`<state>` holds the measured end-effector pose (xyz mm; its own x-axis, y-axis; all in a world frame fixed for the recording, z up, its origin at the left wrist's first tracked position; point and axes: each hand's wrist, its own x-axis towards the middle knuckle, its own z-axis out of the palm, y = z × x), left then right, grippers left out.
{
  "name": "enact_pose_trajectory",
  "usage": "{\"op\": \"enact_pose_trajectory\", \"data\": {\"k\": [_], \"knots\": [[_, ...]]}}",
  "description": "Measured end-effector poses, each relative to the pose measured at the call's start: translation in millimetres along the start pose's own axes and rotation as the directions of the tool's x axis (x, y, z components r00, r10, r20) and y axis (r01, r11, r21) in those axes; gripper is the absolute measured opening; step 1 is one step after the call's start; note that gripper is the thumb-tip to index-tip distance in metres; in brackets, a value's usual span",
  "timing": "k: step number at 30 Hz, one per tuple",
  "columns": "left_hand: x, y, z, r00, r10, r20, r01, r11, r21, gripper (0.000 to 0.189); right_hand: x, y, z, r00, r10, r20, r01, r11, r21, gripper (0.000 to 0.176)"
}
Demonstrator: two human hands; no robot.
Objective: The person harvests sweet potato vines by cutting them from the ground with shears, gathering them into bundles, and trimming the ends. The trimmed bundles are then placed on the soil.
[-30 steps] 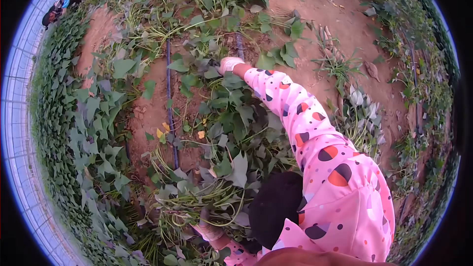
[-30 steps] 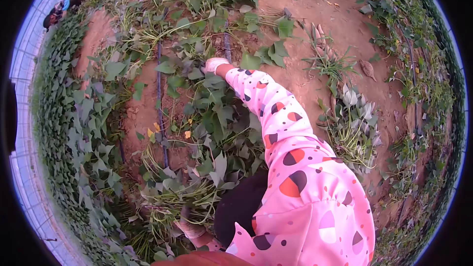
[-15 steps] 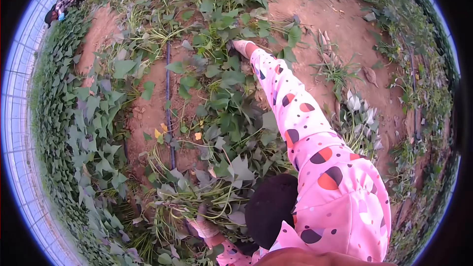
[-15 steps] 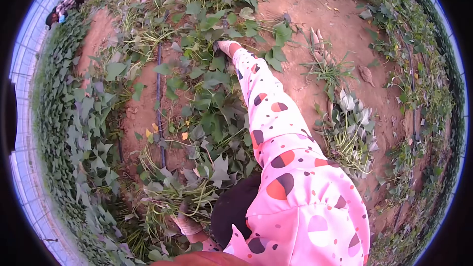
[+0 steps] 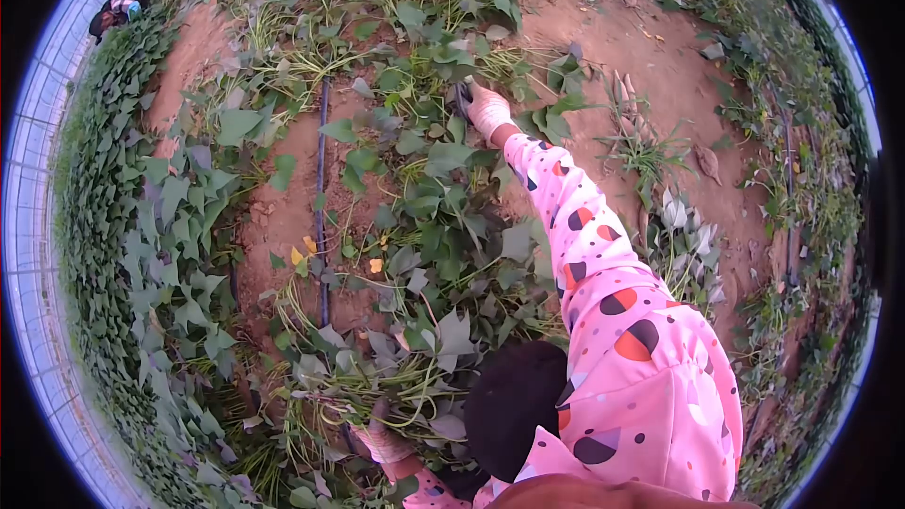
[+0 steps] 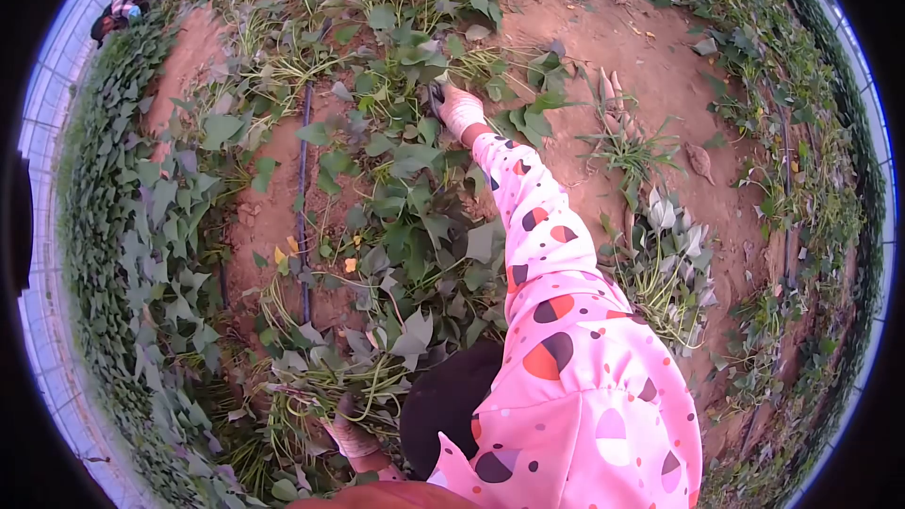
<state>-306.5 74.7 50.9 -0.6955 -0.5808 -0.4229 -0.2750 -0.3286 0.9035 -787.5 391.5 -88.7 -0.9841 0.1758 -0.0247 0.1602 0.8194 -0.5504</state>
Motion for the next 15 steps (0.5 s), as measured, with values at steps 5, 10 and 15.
{"op": "enact_pose_trajectory", "data": {"k": [5, 10, 15], "knots": [[-8.6, 4.2, 7.2, 0.999, 0.026, -0.041, -0.026, 1.000, 0.002, 0.056, 52.7, 6.5, -31.8, 0.957, 0.138, -0.254, -0.130, 0.990, 0.050, 0.031], [-12.9, 4.3, 8.6, 0.999, 0.042, 0.018, -0.042, 0.999, 0.008, 0.052, 87.0, 70.0, 39.1, 0.976, 0.039, 0.216, 0.063, 0.894, -0.443, 0.026], [-33.8, 9.9, -0.2, 0.985, 0.158, -0.074, -0.148, 0.982, 0.118, 0.051, -24.6, 73.4, 3.2, 0.952, 0.200, -0.230, -0.097, 0.914, 0.394, 0.041]]}}
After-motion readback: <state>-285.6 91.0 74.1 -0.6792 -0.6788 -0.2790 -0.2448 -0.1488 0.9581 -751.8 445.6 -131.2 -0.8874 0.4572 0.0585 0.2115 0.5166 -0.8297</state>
